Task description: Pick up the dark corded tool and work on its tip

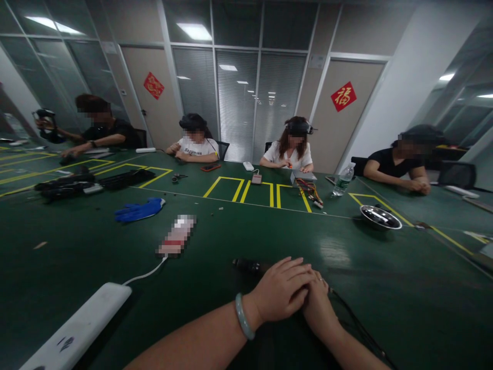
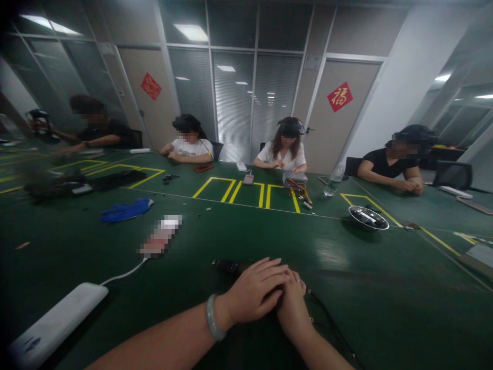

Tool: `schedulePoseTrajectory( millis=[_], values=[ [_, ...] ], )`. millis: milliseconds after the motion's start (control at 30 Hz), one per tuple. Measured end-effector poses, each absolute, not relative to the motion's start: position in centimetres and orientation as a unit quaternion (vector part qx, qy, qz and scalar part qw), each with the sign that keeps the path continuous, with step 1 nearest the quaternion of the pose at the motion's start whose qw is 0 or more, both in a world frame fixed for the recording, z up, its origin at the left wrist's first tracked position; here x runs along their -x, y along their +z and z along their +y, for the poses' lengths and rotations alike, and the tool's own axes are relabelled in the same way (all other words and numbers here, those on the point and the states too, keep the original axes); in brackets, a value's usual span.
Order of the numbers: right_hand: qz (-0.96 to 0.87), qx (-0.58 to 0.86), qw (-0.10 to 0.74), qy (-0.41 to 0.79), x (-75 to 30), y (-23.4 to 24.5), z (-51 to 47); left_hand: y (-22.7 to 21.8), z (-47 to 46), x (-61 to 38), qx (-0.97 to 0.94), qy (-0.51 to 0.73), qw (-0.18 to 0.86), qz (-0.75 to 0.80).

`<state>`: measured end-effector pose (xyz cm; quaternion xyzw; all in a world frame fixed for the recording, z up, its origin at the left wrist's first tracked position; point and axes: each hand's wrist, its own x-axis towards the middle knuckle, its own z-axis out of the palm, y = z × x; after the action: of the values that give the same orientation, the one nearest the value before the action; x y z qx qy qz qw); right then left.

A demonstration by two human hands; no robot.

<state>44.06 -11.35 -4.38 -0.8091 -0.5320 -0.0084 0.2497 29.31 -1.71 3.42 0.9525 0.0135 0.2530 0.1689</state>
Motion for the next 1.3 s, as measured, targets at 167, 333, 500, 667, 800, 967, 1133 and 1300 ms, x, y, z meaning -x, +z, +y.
schedulePoseTrajectory(
  millis=[167, 333, 500, 667, 800, 967, 1133, 1300],
  values=[
    [-0.572, 0.788, 0.225, 0.031, -44.4, -2.6, -11.9, 2.3, -1.4, -29.8, -0.955, 0.221, 0.164, 0.107],
    [-0.56, 0.813, 0.156, 0.028, -47.4, 1.2, -16.0, 1.6, -1.2, -29.8, -0.963, 0.195, 0.154, 0.108],
    [-0.492, 0.856, 0.021, 0.154, -50.7, 2.7, -21.0, 1.8, -1.0, -29.9, -0.969, 0.173, 0.152, 0.093],
    [-0.509, 0.826, 0.037, 0.239, -50.1, 3.0, -21.9, 2.1, -1.0, -30.0, -0.969, 0.16, 0.159, 0.1],
    [-0.468, 0.803, 0.128, 0.346, -48.2, 3.0, -20.5, 2.7, -0.7, -29.3, -0.972, 0.141, 0.158, 0.099],
    [-0.415, 0.77, 0.294, 0.386, -45.8, 0.7, -17.5, 3.3, 0.0, -28.6, -0.975, 0.122, 0.145, 0.12],
    [-0.416, 0.761, 0.335, 0.369, -44.0, -0.7, -14.9, 3.2, -0.4, -28.8, -0.974, 0.147, 0.135, 0.106],
    [-0.446, 0.767, 0.336, 0.316, -45.1, 0.0, -14.3, 2.6, -1.7, -29.6, -0.971, 0.168, 0.141, 0.09]
  ],
)
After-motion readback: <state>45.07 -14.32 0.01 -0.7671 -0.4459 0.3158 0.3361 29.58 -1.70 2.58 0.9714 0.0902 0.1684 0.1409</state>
